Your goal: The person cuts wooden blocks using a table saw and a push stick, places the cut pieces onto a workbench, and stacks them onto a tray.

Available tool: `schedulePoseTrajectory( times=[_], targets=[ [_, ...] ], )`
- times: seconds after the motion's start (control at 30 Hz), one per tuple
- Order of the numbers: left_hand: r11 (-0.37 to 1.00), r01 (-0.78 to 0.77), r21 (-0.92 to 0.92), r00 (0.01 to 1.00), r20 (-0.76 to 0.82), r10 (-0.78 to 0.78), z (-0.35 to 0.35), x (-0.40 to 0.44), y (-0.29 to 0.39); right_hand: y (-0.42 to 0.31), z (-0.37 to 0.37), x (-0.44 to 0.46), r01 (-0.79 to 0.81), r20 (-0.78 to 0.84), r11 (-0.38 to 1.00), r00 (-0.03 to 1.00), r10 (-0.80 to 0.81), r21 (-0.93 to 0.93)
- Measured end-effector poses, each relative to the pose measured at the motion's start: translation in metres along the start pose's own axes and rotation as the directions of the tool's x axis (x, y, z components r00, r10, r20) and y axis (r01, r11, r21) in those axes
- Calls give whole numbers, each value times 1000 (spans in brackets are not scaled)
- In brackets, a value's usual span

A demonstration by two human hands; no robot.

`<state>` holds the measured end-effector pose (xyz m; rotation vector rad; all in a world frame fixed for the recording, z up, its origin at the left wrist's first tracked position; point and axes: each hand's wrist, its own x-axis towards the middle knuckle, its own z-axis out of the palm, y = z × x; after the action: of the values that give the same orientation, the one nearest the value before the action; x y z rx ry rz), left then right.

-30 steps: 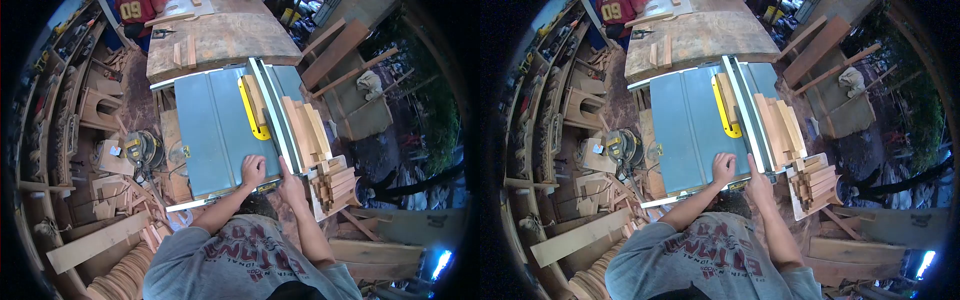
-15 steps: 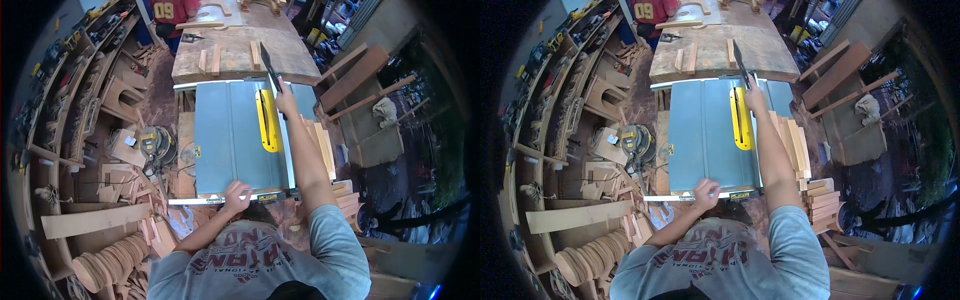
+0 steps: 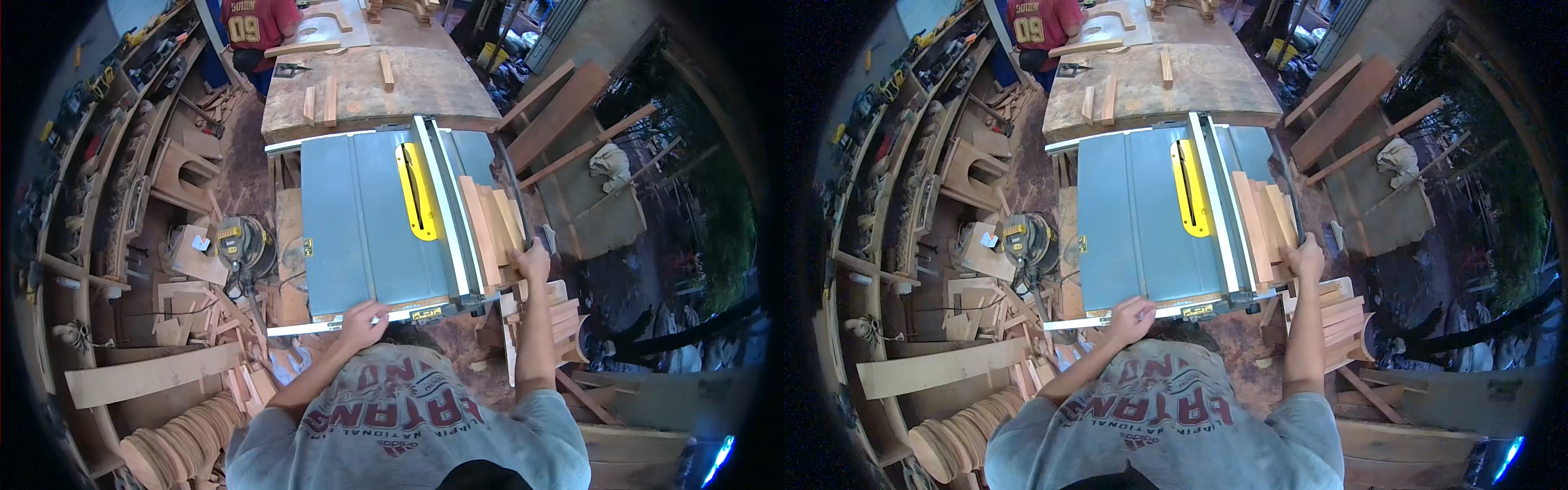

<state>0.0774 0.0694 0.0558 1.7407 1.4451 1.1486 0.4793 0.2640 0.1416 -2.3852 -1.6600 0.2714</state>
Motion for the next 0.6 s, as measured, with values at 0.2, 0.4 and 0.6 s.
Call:
schedulePoseTrajectory(
  times=[0.2,0.4,0.6],
  targets=[
    [844,325,-428,930,305,-204,73,64,3,-31,-5,-87,84,-108,967,992,-60,241],
    [362,657,-661,750,530,-394,108,83,45,-56,26,-221,163,-96,926,986,-139,341],
    [23,737,-675,654,705,-274,125,46,-7,6,69,-264,-16,73,779,997,-39,627]
  ],
)
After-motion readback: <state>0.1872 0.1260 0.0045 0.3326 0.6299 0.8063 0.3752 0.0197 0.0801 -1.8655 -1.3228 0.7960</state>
